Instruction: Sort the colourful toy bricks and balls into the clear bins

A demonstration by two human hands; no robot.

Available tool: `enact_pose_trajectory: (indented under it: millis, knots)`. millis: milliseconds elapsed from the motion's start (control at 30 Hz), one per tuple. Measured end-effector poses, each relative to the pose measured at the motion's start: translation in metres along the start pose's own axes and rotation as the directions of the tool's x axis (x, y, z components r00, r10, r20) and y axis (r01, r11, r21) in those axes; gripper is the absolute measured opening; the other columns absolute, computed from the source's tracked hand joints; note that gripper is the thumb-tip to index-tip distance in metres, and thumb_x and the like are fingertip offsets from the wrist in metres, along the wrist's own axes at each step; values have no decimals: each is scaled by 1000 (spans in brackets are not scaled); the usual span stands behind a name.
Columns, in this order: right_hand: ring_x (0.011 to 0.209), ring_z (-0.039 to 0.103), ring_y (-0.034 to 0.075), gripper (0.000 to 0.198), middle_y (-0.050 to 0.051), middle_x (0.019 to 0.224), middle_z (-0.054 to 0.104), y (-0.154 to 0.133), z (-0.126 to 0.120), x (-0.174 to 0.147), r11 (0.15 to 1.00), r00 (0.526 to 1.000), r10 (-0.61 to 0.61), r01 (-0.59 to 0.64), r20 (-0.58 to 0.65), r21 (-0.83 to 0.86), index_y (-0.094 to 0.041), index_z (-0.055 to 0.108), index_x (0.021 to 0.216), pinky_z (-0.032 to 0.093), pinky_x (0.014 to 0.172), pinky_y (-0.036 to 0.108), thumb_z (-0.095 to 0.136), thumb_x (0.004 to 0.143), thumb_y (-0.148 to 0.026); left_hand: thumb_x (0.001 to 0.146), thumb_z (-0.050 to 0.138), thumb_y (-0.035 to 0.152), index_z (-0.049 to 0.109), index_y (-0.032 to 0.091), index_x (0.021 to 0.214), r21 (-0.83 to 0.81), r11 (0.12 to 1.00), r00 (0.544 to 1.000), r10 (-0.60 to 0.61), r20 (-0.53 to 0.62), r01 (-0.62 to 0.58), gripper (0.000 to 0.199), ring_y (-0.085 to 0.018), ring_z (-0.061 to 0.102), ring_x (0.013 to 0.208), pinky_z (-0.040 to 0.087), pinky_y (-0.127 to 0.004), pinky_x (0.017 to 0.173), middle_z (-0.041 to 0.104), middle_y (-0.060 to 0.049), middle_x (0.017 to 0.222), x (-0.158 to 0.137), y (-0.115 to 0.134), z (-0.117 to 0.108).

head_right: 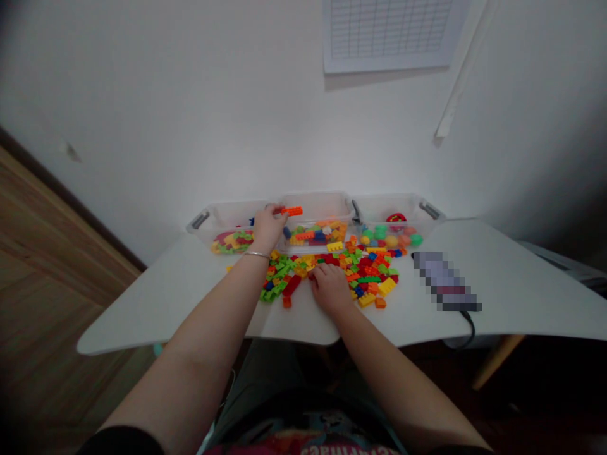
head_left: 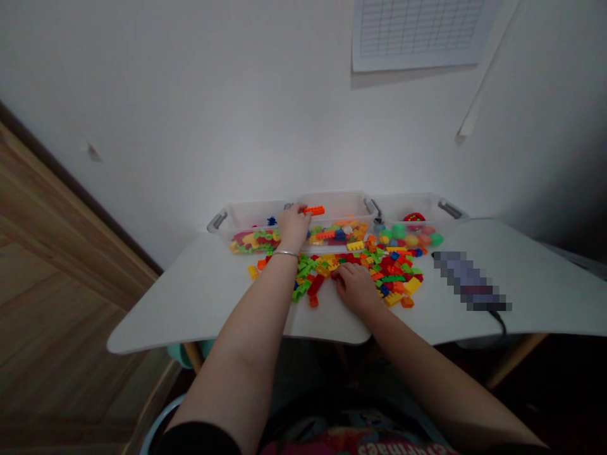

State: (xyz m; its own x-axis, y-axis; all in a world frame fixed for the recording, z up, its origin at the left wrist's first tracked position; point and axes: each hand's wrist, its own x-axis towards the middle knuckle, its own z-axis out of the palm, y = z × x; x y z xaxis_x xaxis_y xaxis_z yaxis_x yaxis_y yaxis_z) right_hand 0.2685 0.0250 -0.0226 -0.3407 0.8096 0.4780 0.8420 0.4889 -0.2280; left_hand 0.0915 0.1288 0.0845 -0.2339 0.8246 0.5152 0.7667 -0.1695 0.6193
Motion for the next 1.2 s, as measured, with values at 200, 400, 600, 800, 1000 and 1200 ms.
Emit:
enact_pose_trajectory:
  millis: [200, 400, 600, 800, 1000, 1200]
  knots:
    - [92, 55, 22, 14, 7, 97, 67, -1, 0, 0, 1000, 1000, 10, -10, 18, -14, -19, 64, 93, 37, 84, 34, 52, 87, -16, 89, 57, 26, 71, 19, 115, 112, 991, 994, 66, 88, -76, 31, -24, 59, 111, 42, -37, 104, 73, -8, 110, -3, -2, -3]
    - [92, 55, 22, 14, 6, 98, 66, 0, 2, 0, 998, 999, 42, -41, 23, -45, -19, 63, 95, 35, 83, 35, 52, 87, -17, 86, 59, 22, 64, 19, 123, 98, 965, 970, 242, 31, -244, 38, -25, 55, 117, 38, -41, 107, 67, -9, 123, -22, -8, -13]
    - [93, 55, 23, 17, 7, 100, 65, -1, 4, -1, 995, 998, 59, -56, 33, -79, -19, 61, 101, 33, 82, 35, 52, 86, -18, 85, 62, 27, 65, 21, 119, 203, 939, 961, 271, 50, -276, 35, -26, 48, 123, 35, -42, 109, 59, -10, 129, -91, -9, -26]
    - [95, 54, 24, 20, 8, 102, 65, -2, 5, -1, 993, 997, 71, -67, 33, -98, -18, 60, 104, 33, 83, 35, 54, 85, -20, 81, 68, 35, 68, 21, 113, 386, 879, 928, 144, 345, -280, 35, -31, 51, 113, 42, -46, 99, 63, -11, 119, -155, -15, -31]
    - [95, 54, 24, 20, 9, 103, 66, -2, 5, -1, 993, 997, 67, -64, 28, -95, -17, 61, 104, 33, 84, 35, 53, 85, -19, 82, 65, 34, 68, 21, 111, 434, 863, 930, 101, 353, -258, 32, -30, 51, 110, 43, -44, 95, 64, -10, 113, -167, -15, -31]
    - [93, 55, 23, 19, 8, 100, 66, -3, 4, -1, 995, 998, 54, -51, 29, -87, -18, 61, 103, 33, 83, 35, 53, 85, -19, 80, 67, 36, 70, 22, 109, 497, 836, 956, 103, 274, -232, 33, -32, 50, 112, 30, -52, 110, 66, -9, 107, -165, -18, -27]
